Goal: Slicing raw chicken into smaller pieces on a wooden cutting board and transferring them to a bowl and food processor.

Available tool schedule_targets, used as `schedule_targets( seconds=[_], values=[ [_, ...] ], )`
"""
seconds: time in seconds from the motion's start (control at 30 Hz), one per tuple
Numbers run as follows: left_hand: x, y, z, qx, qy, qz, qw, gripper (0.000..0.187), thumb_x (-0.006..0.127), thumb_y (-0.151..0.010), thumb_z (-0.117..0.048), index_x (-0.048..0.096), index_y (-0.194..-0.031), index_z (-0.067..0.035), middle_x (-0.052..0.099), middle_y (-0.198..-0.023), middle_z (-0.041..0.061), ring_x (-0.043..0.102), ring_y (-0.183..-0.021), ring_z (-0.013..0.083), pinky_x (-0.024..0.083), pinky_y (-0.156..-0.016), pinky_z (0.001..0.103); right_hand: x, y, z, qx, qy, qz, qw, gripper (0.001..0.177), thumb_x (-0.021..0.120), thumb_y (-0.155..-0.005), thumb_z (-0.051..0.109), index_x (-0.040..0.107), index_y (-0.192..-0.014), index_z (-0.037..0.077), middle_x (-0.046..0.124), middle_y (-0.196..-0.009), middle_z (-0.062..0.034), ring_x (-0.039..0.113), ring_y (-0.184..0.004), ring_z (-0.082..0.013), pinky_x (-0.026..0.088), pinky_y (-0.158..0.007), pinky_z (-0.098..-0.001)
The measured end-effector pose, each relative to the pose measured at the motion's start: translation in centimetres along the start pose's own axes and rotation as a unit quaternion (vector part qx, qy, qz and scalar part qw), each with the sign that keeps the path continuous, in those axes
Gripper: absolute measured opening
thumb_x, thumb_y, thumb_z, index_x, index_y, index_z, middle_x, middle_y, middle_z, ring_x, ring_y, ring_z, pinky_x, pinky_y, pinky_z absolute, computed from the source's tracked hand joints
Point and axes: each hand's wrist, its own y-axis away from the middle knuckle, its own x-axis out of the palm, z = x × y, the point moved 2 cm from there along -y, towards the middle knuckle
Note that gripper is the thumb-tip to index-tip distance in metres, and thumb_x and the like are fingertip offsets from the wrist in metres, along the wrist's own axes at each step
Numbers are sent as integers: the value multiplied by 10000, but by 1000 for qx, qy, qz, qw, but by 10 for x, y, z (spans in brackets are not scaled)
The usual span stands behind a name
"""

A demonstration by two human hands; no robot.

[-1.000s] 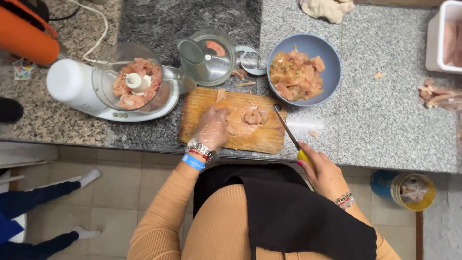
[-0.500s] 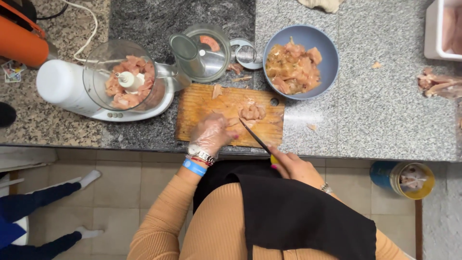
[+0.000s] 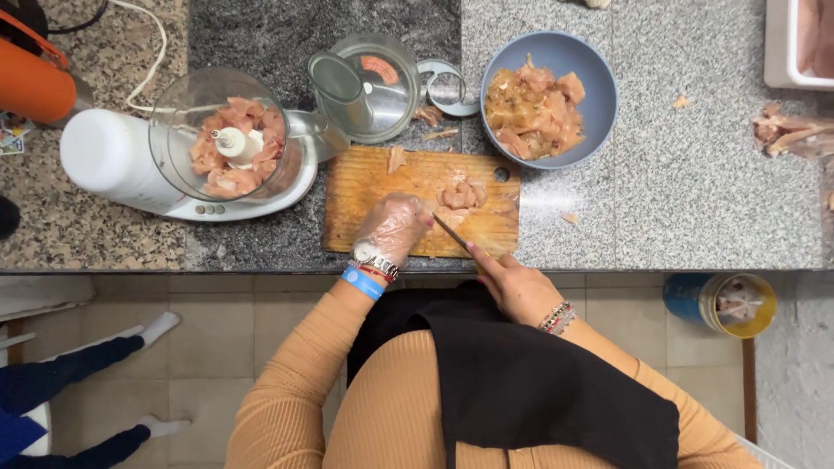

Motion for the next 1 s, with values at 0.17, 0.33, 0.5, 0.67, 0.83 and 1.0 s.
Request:
schedule_targets(
  seconds=[0.17, 0.33, 0.5, 0.67, 0.83, 1.0],
  values=[
    [-13, 6, 2, -47, -7, -40, 998, 229, 665, -915, -298, 704, -903, -73, 707, -962, 188, 683, -894, 404, 552, -784, 504, -32, 18, -15, -27, 0, 23, 999, 548, 593, -973, 332, 454, -1501, 293, 700, -966, -156, 703, -828, -404, 570, -729, -501],
    [-37, 6, 8, 31, 21, -162, 986, 134, 601, -906, -178, 723, -886, -126, 751, -928, 112, 726, -889, 314, 587, -815, 436, -61, 46, -29, -6, 3, 48, 999, 542, 605, -949, 330, 471, -1474, 322, 711, -1016, -133, 717, -842, -384, 581, -740, -480],
    [-48, -34, 1, -60, -79, -145, 985, 303, 732, -809, -183, 700, -1068, -29, 717, -936, 218, 694, -866, 382, 552, -747, 490, -62, 52, -47, 13, -58, -5, 998, 587, 619, -933, 288, 459, -1496, 336, 716, -1004, -119, 712, -867, -377, 583, -753, -454],
    [11, -82, 3, -30, 212, -106, 971, 310, 622, -898, -197, 658, -1177, -69, 742, -1044, 149, 738, -950, 298, 603, -840, 425, -60, 53, -56, 27, -62, -24, 997, 584, 617, -944, 290, 461, -1505, 327, 707, -976, -126, 702, -884, -365, 571, -775, -443],
    [-17, -40, -28, 44, -39, -197, 979, 252, 632, -973, -210, 739, -1172, -97, 743, -1057, 153, 699, -980, 344, 576, -860, 466, -62, 64, -76, 86, -70, -31, 993, 573, 624, -943, 316, 467, -1494, 335, 707, -1025, -118, 703, -893, -360, 571, -776, -423],
    [-27, 4, -49, -89, -148, -15, 985, 624, 836, -831, -589, 708, -976, 4, 661, -1099, 230, 609, -1093, 401, 499, -948, 504, -49, 68, -105, 42, -120, -100, 987, 543, 638, -941, 297, 509, -1468, 269, 734, -1120, -141, 709, -989, -356, 566, -819, -411]
  ],
)
